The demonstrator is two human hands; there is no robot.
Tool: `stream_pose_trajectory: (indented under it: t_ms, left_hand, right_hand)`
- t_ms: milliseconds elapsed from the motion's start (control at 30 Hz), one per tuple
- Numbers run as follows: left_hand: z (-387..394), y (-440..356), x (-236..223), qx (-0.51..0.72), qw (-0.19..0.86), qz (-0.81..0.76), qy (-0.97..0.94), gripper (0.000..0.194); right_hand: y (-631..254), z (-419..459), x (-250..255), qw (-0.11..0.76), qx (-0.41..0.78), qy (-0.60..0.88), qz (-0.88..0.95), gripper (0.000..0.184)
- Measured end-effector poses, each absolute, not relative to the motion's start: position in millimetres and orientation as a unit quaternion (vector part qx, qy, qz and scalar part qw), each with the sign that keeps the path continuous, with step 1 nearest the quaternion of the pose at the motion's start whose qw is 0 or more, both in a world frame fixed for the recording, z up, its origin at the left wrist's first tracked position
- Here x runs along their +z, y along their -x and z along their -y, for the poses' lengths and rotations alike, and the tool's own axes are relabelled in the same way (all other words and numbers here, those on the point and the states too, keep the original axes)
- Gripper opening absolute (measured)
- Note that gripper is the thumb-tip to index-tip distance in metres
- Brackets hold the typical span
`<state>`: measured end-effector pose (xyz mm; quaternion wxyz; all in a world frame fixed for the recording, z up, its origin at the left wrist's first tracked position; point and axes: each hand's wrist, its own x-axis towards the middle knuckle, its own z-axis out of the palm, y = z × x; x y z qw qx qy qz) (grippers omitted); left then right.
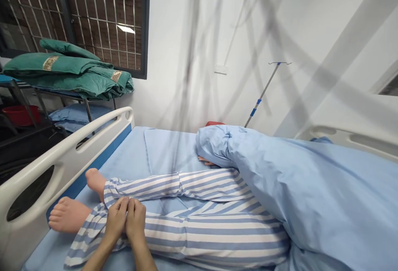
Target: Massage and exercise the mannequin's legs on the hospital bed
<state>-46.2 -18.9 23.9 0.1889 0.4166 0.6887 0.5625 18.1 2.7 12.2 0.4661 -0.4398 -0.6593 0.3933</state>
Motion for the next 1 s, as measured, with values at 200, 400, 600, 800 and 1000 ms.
stream_pose_trajectory:
  t_ms: [200, 400, 600, 800, 1000]
  left_hand:
    - [20.6, 23.5, 13.8, 0.439, 0.113, -0.776, -0.439, 0.030]
    - [21.6, 22.1, 19.7, 0.373, 0.112, -0.806, -0.446, 0.029]
    - [10.4, 0.9, 34.4, 0.540, 0.229, -0.683, -0.436, 0.035]
    - [4.1, -23.9, 24.5, 0.521, 0.196, -0.682, -0.474, 0.034]
    - [5.1, -20.9, 11.6, 0.438, 0.122, -0.703, -0.546, 0.033]
  right_hand:
    - [-34.7, -12.6, 29.4, 0.481, 0.412, 0.455, 0.627, 0.043]
    - [-69.9, -5.2, 36.8, 0.450, 0.315, 0.437, 0.712, 0.038]
    - [-75.6, -10.3, 28.4, 0.495, 0.395, 0.454, 0.626, 0.038]
    - [-82.7, -19.5, 30.5, 0.539, 0.454, 0.437, 0.558, 0.036]
    - [-111.0, -13.7, 49.4, 0.484, 0.366, 0.454, 0.652, 0.038]
